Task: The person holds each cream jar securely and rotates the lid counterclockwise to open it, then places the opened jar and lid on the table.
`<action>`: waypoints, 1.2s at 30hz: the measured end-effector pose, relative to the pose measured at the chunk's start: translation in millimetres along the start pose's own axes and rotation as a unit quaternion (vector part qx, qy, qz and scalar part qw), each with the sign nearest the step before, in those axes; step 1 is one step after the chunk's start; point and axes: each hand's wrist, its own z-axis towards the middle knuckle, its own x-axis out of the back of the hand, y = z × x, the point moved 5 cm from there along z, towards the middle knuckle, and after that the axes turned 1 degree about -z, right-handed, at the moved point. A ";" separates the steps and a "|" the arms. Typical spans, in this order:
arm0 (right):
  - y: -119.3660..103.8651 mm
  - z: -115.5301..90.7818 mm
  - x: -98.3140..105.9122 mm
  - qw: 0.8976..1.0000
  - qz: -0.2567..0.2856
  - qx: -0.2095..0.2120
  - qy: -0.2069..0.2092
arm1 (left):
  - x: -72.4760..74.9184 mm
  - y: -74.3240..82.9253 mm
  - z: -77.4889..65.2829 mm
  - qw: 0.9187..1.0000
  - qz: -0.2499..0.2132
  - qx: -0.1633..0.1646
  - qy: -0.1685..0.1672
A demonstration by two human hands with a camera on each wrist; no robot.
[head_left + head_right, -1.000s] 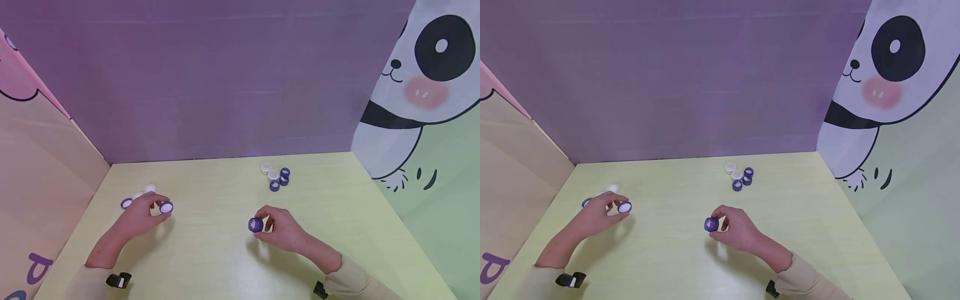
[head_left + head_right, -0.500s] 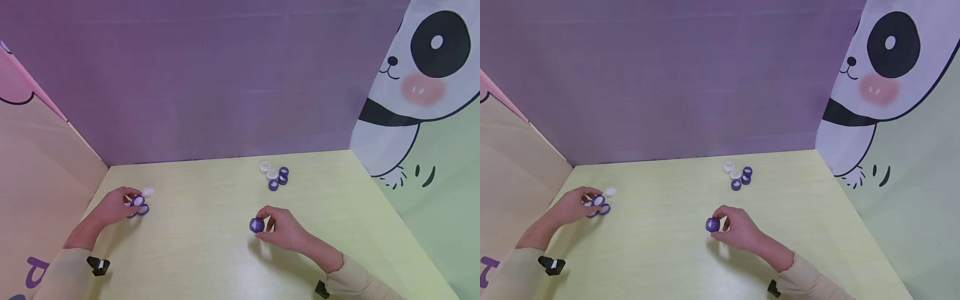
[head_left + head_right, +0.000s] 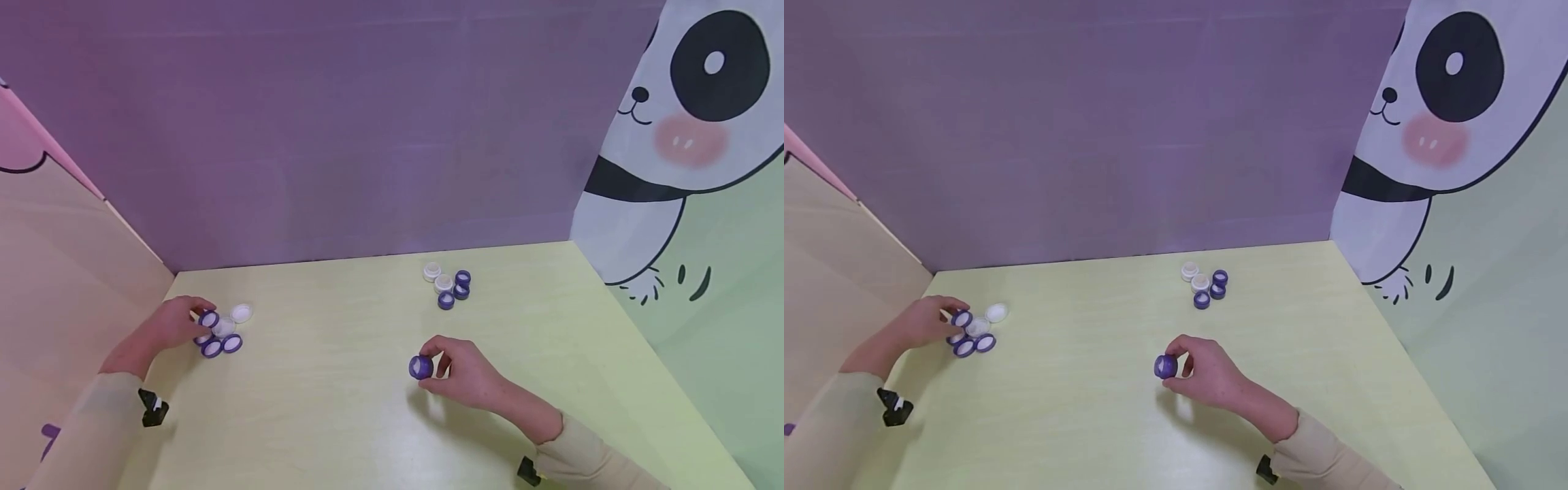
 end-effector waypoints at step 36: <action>6.4 -0.2 -2.3 1.000 0.014 -0.019 -0.021 | 10.8 5.2 34.7 0.981 0.105 0.078 -0.140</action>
